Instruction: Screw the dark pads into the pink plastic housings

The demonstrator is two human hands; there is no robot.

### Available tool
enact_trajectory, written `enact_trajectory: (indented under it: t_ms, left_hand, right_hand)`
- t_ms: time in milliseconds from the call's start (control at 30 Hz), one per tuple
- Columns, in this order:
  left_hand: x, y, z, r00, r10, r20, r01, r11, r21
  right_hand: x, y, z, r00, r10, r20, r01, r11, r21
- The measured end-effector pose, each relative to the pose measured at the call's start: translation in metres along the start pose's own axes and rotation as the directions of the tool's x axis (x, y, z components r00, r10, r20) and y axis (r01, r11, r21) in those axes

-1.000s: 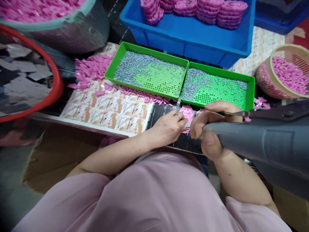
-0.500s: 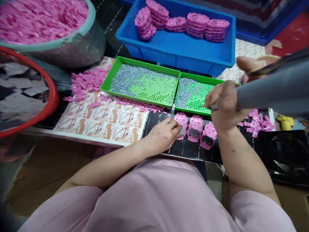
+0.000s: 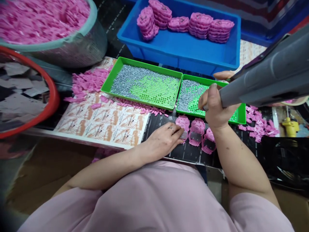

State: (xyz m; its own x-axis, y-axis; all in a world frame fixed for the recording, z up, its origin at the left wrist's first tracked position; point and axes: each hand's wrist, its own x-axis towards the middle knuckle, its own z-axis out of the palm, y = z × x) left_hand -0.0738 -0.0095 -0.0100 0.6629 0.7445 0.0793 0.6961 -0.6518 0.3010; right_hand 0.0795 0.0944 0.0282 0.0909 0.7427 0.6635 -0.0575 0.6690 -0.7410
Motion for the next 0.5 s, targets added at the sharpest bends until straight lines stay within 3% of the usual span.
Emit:
enact_trajectory:
  t_ms: [233, 500]
  left_hand:
    - [-0.010, -0.008, -0.005, 0.990, -0.010, -0.140, 0.013, 1.000, 0.020]
    - [-0.010, -0.017, 0.005, 0.996, -0.008, -0.089, 0.007, 1.000, -0.007]
  right_hand:
    - [-0.005, -0.001, 0.002, 1.000, -0.006, -0.028, 0.007, 1.000, 0.029]
    - [-0.004, 0.000, 0.002, 0.991, -0.009, -0.132, 0.007, 1.000, -0.020]
